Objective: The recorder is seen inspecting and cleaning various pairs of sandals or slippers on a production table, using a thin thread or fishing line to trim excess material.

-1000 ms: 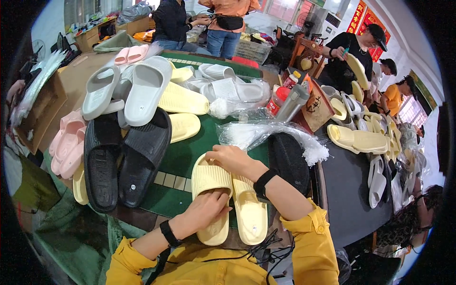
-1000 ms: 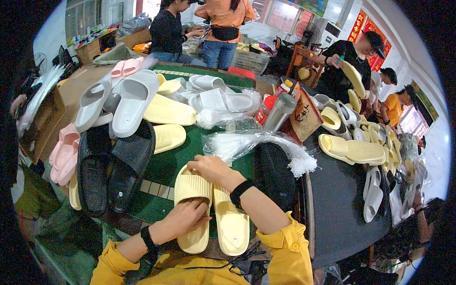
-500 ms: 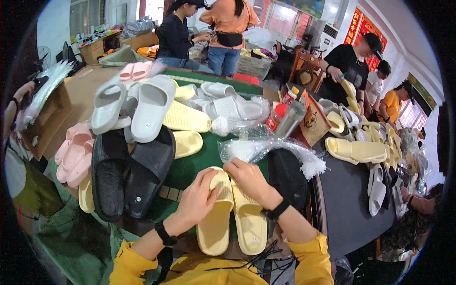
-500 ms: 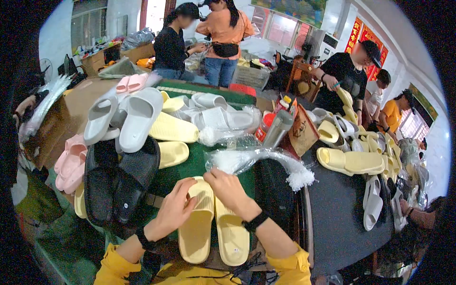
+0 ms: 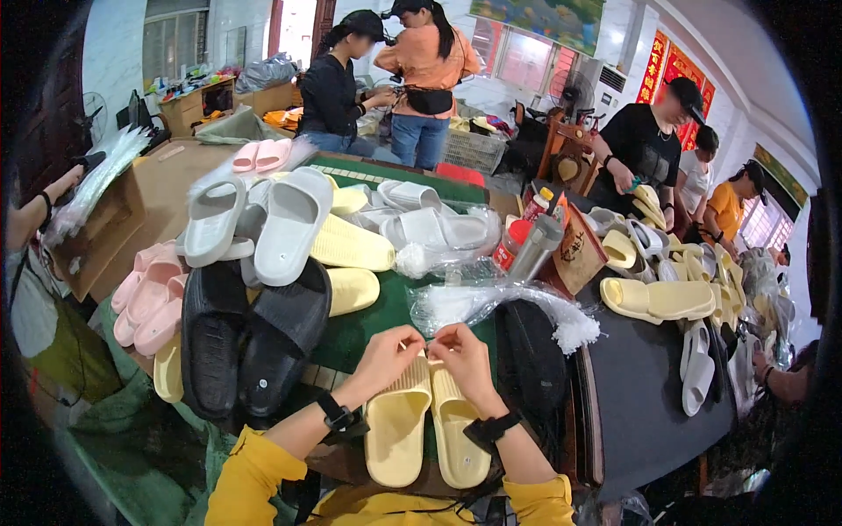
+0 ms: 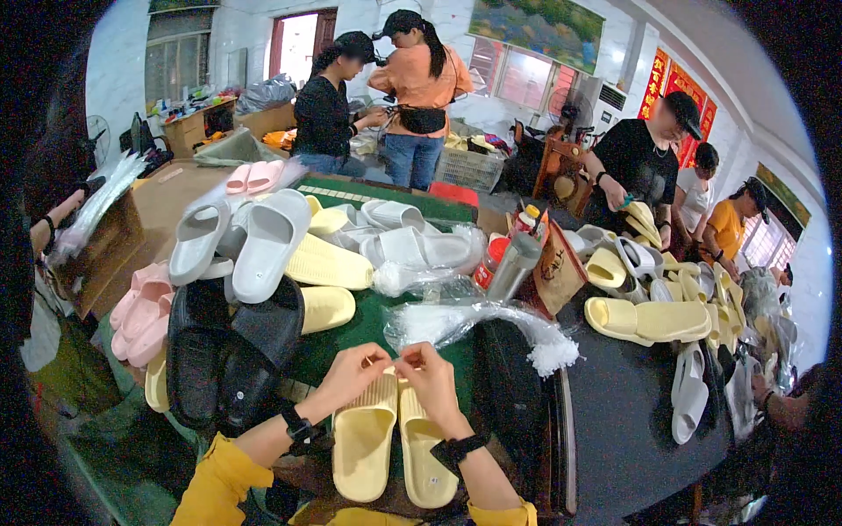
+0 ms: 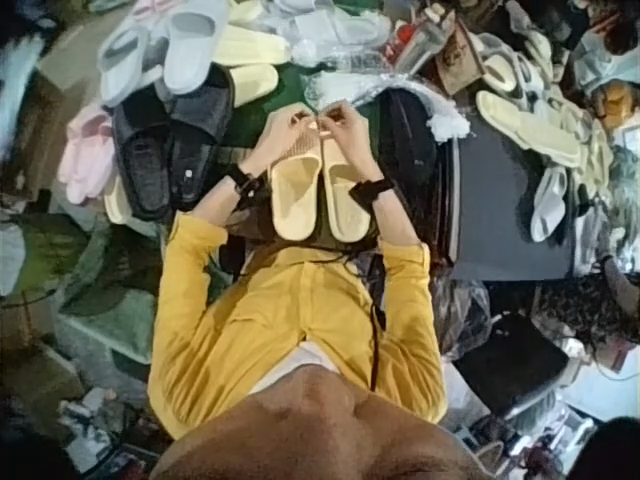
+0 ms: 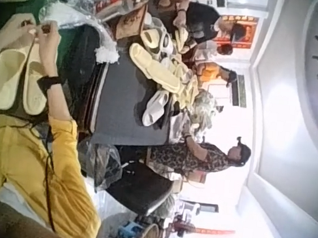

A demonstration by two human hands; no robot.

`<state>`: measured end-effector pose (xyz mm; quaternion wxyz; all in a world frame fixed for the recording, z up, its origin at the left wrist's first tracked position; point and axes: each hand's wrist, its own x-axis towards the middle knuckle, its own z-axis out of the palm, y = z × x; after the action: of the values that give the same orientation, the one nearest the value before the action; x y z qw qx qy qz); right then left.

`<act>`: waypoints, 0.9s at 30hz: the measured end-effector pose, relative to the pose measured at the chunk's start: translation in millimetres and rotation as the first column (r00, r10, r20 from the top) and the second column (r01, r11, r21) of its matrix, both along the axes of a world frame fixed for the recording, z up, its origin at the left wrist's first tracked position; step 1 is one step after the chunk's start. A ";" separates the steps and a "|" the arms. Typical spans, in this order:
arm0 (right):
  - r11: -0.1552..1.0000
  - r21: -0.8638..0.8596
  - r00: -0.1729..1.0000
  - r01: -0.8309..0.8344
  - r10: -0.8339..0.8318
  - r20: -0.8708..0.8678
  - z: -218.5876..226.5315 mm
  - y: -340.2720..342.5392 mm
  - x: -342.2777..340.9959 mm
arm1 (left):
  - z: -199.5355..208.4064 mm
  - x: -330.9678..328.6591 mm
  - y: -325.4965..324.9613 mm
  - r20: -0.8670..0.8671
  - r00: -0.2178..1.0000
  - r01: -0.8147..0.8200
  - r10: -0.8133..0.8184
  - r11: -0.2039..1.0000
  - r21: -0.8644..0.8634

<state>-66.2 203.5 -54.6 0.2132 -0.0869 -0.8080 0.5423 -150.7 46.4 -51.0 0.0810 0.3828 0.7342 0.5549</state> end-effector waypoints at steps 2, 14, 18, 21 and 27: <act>0.972 -0.236 1.000 -0.014 0.014 0.000 -4.6 5.5 -0.9 | -2.2 0.5 4.3 0.096 0.994 -0.062 0.058 0.998 0.031; 0.833 -0.548 0.995 -0.073 0.022 -0.100 -20.7 4.3 1.5 | -15.8 0.4 2.5 0.068 0.998 -0.019 0.017 1.000 0.023; 0.861 -0.503 0.997 -0.076 0.063 -0.042 -21.4 4.1 1.9 | -13.7 1.5 2.6 0.036 0.999 -0.023 0.021 0.999 0.033; 0.889 -0.455 0.998 -0.062 0.065 -0.009 -22.6 4.2 2.4 | -11.2 2.6 1.8 0.003 1.000 -0.013 0.013 1.000 0.006; 0.936 -0.348 0.999 -0.051 0.050 -0.010 -23.4 2.1 2.6 | -14.4 2.4 1.2 -0.019 0.999 -0.028 0.028 1.000 -0.013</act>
<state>-63.7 205.6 -78.0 0.1808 -0.1022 -0.7013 0.6819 -148.3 47.7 -65.4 0.0689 0.3773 0.7440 0.5472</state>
